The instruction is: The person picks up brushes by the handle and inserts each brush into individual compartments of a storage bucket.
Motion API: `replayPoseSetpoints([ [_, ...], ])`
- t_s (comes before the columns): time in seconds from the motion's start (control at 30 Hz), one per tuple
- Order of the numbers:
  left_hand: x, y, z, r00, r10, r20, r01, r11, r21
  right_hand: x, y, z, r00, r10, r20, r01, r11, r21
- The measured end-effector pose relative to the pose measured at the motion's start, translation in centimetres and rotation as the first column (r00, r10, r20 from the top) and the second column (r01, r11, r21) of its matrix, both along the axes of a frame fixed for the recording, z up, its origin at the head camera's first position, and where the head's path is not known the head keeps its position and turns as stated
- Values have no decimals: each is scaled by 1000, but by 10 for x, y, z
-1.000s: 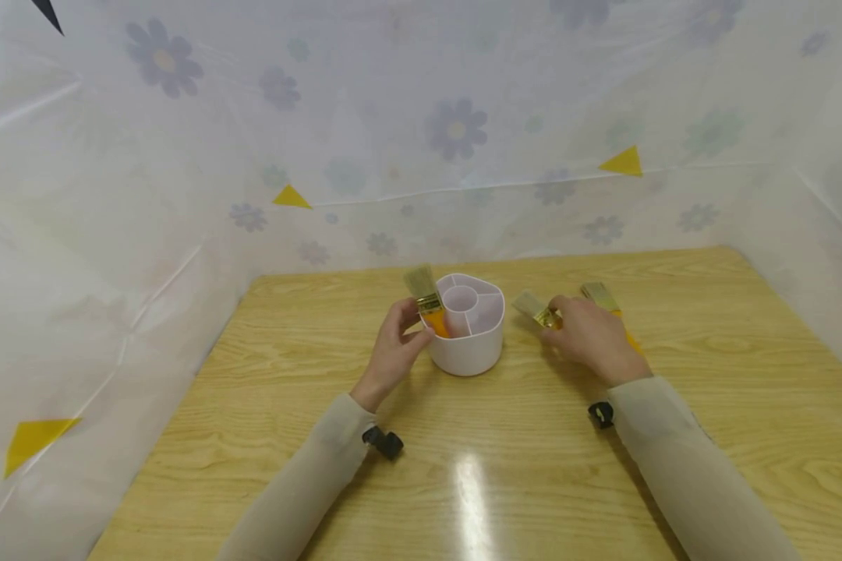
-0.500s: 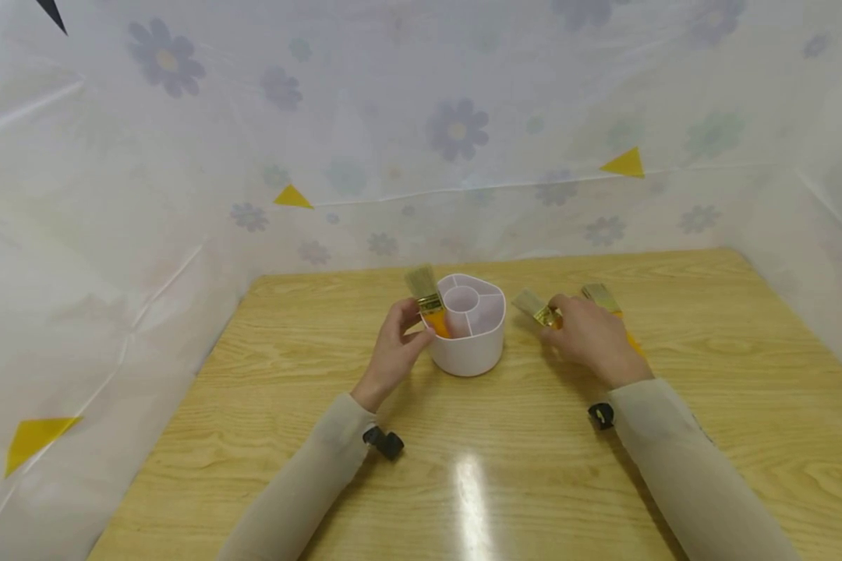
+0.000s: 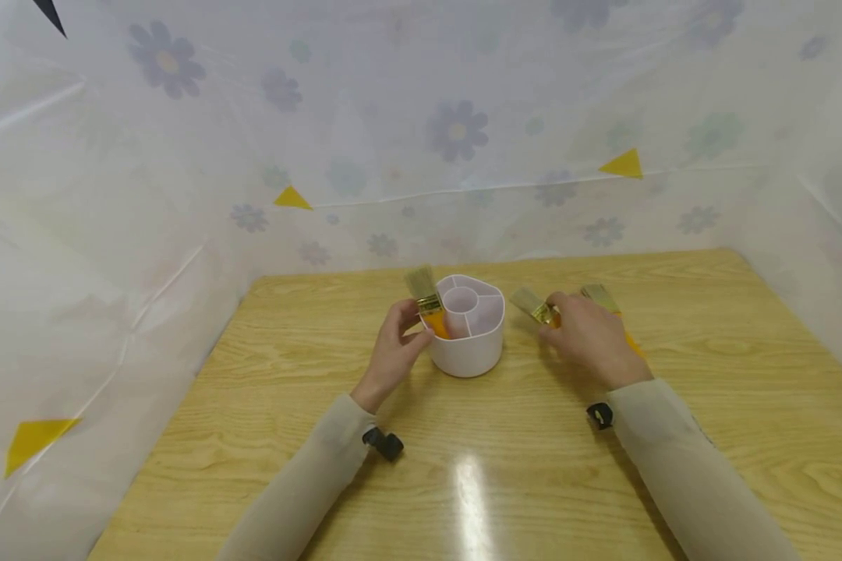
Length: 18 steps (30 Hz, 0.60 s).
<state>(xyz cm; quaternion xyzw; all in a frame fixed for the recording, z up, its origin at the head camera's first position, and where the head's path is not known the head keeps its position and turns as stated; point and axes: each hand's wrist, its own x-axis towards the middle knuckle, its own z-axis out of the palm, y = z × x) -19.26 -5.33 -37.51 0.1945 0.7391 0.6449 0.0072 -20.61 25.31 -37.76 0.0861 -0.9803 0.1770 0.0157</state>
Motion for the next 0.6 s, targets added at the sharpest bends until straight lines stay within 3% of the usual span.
replayPoseSetpoints([
  [0.6,0,1,-1,999,19,-28,-18,1000,24,6,-6,12,999,-8,-31,8,1000,9],
])
